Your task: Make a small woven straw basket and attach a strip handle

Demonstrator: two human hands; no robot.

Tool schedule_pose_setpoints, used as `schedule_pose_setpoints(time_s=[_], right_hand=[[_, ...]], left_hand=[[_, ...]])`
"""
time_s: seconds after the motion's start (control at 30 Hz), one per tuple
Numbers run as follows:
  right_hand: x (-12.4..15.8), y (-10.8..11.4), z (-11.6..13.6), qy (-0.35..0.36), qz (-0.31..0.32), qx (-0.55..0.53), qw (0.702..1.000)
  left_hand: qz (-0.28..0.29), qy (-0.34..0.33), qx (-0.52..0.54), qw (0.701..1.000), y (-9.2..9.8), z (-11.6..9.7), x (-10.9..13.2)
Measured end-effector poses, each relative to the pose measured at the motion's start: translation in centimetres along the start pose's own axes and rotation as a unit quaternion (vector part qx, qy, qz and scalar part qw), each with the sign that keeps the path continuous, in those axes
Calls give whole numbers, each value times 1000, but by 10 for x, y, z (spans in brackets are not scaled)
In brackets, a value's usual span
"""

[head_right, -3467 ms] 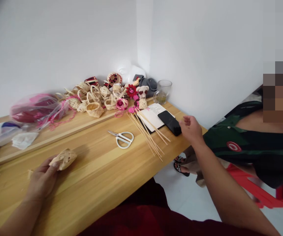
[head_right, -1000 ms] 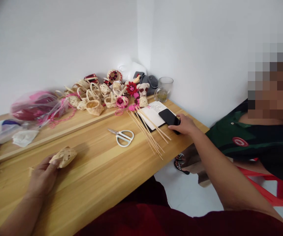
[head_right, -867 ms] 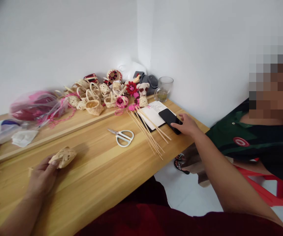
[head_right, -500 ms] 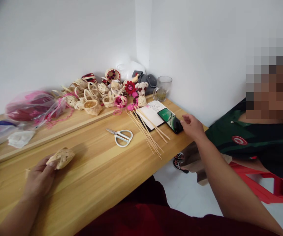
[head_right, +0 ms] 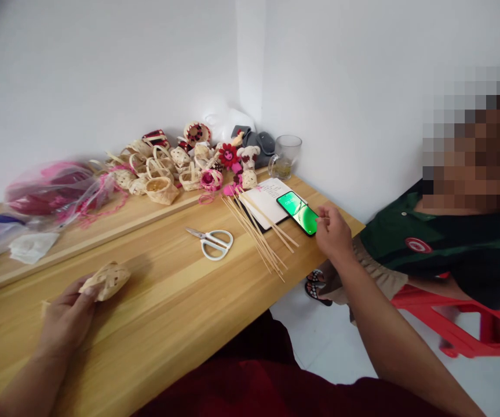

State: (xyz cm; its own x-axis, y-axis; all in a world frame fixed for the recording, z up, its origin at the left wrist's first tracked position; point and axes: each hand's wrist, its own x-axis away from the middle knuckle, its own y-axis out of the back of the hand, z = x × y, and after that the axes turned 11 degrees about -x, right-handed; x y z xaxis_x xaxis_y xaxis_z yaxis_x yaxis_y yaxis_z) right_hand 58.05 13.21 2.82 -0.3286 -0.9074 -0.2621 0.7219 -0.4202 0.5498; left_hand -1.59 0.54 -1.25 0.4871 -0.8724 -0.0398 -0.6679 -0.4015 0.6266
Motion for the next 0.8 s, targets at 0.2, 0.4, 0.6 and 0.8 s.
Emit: schedule_pose_setpoints(time_s=[0.2,0.4,0.6,0.8], right_hand=[[14,-6,7,20,2,4,1000],[-3,-28,14,26,13,5,1000],[-63,-51,45,55,9,-67,996],[-78,-20,42,47,-28,-167,984]], left_hand=[[6,25,30,999,0,-1,1],[20,43,63,997,-1,6,-3],[13,36,62,997,0,3,-3],[9,33,62,997,-1,0,-2]])
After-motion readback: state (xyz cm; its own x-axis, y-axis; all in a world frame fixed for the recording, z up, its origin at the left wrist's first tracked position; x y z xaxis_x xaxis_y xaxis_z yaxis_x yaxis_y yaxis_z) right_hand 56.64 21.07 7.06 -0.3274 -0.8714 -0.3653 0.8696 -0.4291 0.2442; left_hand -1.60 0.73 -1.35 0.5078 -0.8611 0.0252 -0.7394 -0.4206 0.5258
